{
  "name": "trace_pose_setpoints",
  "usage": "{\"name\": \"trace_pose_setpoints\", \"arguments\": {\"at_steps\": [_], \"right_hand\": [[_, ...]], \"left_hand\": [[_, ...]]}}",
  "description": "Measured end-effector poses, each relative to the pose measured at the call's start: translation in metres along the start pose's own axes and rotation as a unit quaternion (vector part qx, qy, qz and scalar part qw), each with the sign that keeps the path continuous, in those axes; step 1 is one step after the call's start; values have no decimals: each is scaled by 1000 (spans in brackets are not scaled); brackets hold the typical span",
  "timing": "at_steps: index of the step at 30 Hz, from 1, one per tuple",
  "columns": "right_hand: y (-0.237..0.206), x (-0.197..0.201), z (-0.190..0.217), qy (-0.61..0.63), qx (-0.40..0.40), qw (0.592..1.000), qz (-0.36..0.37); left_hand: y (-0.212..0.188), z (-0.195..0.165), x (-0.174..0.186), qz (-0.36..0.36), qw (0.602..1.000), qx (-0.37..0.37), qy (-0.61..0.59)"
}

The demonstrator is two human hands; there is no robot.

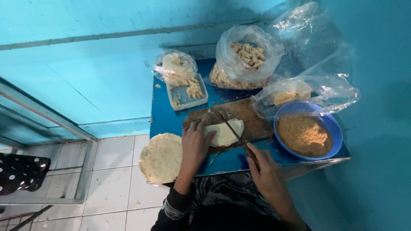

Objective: The person cuts round flat sheets of dough into smaller pieces with a knife on a small wooden cutting board, folds and separates the pieces by hand, and places the cut pieces into a plastic bag on the table. Crumbs are swept aside and the board is repositioned between cuts.

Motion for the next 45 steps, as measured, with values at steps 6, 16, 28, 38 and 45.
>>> {"name": "trace_pose_setpoints", "arguments": {"at_steps": [6, 16, 28, 38, 45], "right_hand": [[-8, 13, -17, 5, -12, 999, -46], [-18, 48, -59, 94, 13, 985, -147], [-33, 70, -96, 215, -54, 964, -150], [-29, 70, -119, 300, -56, 941, -149], [-36, 60, -109, 303, -75, 934, -174]], "left_hand": [[3, 10, -24, 63, 998, 22, -11], [53, 43, -48, 214, 976, -12, -44], [52, 30, -78, 232, 971, -17, 60], [104, -10, -46, 285, 942, 79, -161], [125, -56, -39, 197, 941, 7, -275]]}}
Point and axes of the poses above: each hand's wrist, its own y-axis towards the middle knuckle, its own x-axis out of the back of the hand, z = x × y, the point moved 3 cm from there along y, towards the middle knuckle, and after that the axes turned 1 degree about x, right-handed, at the moved point
